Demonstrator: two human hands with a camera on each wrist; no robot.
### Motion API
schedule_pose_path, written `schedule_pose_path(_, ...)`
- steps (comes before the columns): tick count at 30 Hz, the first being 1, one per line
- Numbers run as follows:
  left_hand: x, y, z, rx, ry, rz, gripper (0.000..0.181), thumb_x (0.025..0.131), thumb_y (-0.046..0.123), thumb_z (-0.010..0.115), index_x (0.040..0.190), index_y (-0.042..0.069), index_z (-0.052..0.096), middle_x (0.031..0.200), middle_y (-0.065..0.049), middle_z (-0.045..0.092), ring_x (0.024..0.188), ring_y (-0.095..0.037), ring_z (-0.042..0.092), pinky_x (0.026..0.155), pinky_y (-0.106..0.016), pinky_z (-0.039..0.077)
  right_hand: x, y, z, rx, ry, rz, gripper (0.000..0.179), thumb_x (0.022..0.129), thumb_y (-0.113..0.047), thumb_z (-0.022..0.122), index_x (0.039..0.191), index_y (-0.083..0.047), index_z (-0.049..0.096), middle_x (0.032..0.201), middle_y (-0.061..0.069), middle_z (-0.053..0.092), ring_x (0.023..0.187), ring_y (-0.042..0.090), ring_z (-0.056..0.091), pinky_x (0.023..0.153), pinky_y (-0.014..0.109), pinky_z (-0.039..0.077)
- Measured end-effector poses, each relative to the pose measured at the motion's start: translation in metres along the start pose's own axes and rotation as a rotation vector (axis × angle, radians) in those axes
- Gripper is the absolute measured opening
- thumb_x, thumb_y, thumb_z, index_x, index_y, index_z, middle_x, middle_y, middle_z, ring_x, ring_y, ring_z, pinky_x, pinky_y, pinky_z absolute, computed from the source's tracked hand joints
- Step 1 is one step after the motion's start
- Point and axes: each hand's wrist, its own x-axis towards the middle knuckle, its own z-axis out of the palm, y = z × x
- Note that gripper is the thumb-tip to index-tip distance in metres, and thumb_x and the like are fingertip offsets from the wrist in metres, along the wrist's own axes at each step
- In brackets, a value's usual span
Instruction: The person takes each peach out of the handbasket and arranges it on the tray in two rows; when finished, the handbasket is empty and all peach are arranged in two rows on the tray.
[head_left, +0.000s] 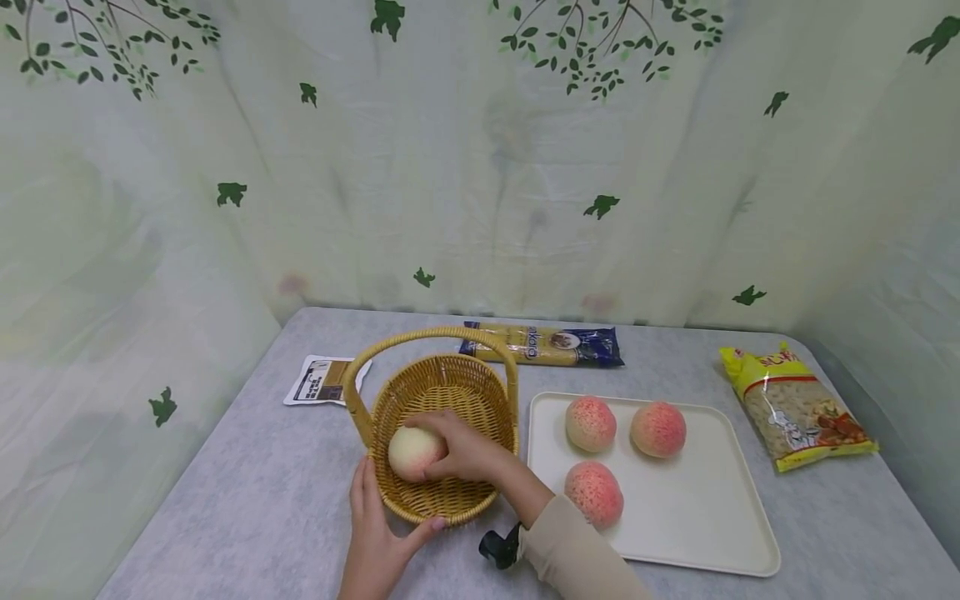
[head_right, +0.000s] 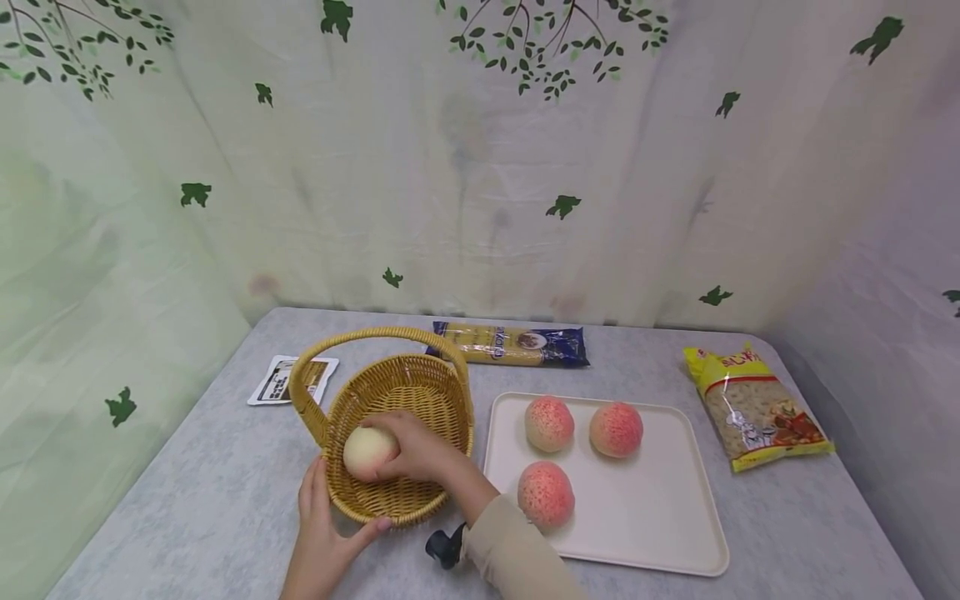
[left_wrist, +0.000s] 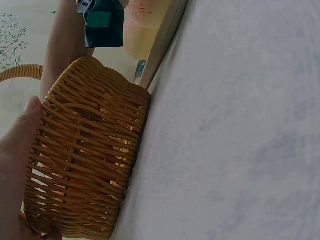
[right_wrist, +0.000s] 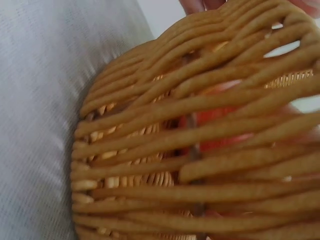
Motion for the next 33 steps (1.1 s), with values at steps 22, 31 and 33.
schedule_pose_path(22, 0.0, -0.001, -0.001, 0.003, 0.014, 0.011, 0.119, 0.067, 0.046, 0.075, 0.143, 0.005, -0.006, 0.144, -0.02, -0.002, 0.129, -0.039, 0.009, 0.095, -0.058, 0.022, 0.001, -0.005, 0.003, -0.036, 0.035, -0.003, 0.073, 0.069, -0.028, 0.078, 0.132, -0.017, 0.045, 0.123, 0.002, 0.046, 0.102, 0.012, 0.046, 0.076, 0.027, 0.044)
schedule_pose_path(31, 0.0, 0.0, 0.0, -0.008, 0.014, 0.001, 0.12, 0.066, 0.046, 0.076, 0.143, 0.005, -0.005, 0.144, -0.019, -0.003, 0.129, -0.039, 0.009, 0.096, -0.058, 0.022, -0.025, -0.022, -0.011, 0.237, 0.222, -0.036, 0.071, 0.071, -0.034, 0.076, 0.131, -0.017, 0.041, 0.126, -0.003, 0.044, 0.105, 0.013, 0.048, 0.081, 0.029, 0.044)
schedule_pose_path(33, 0.0, 0.001, 0.0, -0.013, 0.012, 0.0, 0.12, 0.066, 0.046, 0.076, 0.143, 0.005, -0.005, 0.144, -0.019, -0.003, 0.129, -0.039, 0.009, 0.096, -0.058, 0.021, -0.04, -0.036, -0.023, 0.309, 0.249, -0.035, 0.069, 0.073, -0.026, 0.076, 0.131, -0.016, 0.041, 0.127, -0.001, 0.043, 0.106, 0.016, 0.048, 0.082, 0.03, 0.044)
